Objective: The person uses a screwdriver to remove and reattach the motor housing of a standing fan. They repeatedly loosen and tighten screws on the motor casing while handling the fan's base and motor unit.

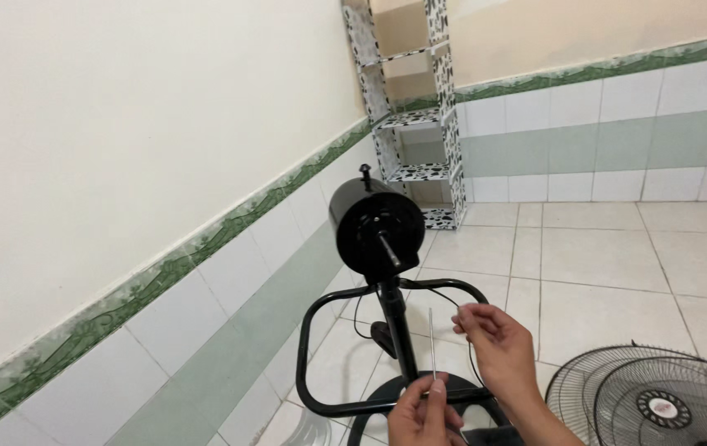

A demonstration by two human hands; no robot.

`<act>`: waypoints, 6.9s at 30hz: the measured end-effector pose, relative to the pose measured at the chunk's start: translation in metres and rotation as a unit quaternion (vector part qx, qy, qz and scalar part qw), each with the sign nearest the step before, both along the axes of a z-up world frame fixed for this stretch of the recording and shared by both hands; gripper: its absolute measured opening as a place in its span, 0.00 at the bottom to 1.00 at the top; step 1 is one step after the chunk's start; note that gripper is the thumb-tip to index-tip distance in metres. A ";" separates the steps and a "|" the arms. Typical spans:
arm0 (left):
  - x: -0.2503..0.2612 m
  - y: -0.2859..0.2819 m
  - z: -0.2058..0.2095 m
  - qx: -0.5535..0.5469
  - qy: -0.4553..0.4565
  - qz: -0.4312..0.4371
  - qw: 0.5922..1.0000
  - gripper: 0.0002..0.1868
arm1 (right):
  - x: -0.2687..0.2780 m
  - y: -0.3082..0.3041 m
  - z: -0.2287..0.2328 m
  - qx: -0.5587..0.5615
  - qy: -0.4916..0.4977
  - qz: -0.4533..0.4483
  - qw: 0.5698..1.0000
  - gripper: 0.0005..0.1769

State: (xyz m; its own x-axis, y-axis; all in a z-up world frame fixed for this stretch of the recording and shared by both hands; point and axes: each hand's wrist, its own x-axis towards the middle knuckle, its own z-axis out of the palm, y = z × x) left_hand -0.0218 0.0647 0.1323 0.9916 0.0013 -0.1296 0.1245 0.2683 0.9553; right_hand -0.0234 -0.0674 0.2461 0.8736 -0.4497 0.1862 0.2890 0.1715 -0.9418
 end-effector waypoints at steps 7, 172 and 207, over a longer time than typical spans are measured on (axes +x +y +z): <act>-0.027 0.043 0.155 -0.054 -0.094 0.048 0.993 0.10 | 0.027 0.037 0.080 -0.038 -0.089 0.003 0.995 0.16; 0.036 0.053 0.092 0.007 -0.154 -0.174 0.973 0.21 | 0.142 0.034 0.078 -0.165 -0.225 0.109 0.954 0.29; 0.007 0.032 0.214 -0.057 -0.011 -0.108 0.992 0.21 | 0.129 0.039 0.092 -0.027 -0.042 0.108 0.993 0.31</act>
